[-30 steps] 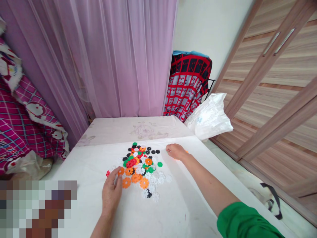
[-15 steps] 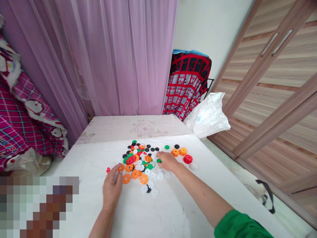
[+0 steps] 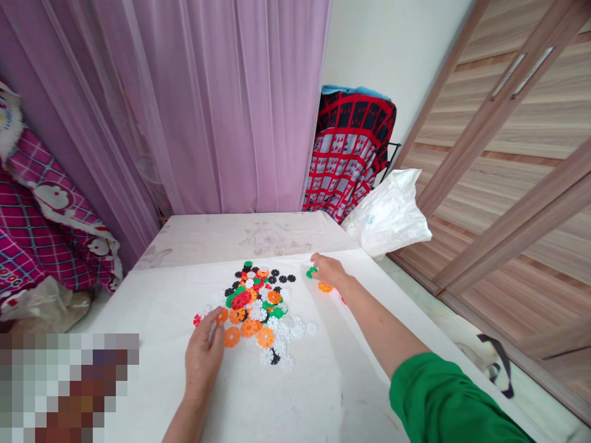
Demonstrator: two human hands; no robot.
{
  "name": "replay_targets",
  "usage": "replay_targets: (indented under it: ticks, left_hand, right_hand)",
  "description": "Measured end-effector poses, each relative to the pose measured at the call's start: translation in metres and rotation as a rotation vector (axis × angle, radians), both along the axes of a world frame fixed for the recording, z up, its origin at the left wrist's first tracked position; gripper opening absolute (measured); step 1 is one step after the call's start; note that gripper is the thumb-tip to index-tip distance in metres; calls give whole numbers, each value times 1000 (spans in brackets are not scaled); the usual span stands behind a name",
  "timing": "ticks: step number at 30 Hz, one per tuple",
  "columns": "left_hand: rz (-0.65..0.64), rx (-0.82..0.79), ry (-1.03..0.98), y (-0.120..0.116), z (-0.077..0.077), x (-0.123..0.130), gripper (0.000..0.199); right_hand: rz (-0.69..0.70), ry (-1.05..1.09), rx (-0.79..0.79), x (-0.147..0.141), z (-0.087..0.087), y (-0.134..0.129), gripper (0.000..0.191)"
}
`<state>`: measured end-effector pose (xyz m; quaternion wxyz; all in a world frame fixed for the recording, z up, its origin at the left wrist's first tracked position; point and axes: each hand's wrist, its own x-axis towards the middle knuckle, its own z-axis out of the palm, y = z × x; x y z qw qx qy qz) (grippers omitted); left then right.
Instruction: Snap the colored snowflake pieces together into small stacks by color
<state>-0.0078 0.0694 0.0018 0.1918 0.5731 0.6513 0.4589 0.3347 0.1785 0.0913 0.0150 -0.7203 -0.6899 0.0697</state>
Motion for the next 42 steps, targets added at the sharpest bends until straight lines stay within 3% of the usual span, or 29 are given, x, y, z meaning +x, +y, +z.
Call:
replay_targets:
  ticks: [7,16,25,30,35,39,42]
  left_hand:
    - [-3,14,3,0,-4,-1,40]
    - [-11,-11,-1,0,-3,-1,42]
    - [5,9,-2,-1,-1,1,40]
    - [-10,2,-23,-3,1,3,39]
    - [-14,1,-38,-2,0,3,39]
    - [-15,11,-32,-2,0,3,39]
    - [-9,20,-29,-2,0,3,38]
  right_hand:
    - [10,-28,-31,-2,-13,10,43]
    - [97,-108,-18,3,-4,-3,27]
    - [177,-146,-20,-3,-16,-8,30]
    - [190,-124,-5,-9,-12,-11,29]
    - [339,-6,-23,-45,-15,-37,32]
    - [585,224,63,-77,-33,-62,35]
    - [621,271,136,-84,-46,-75,32]
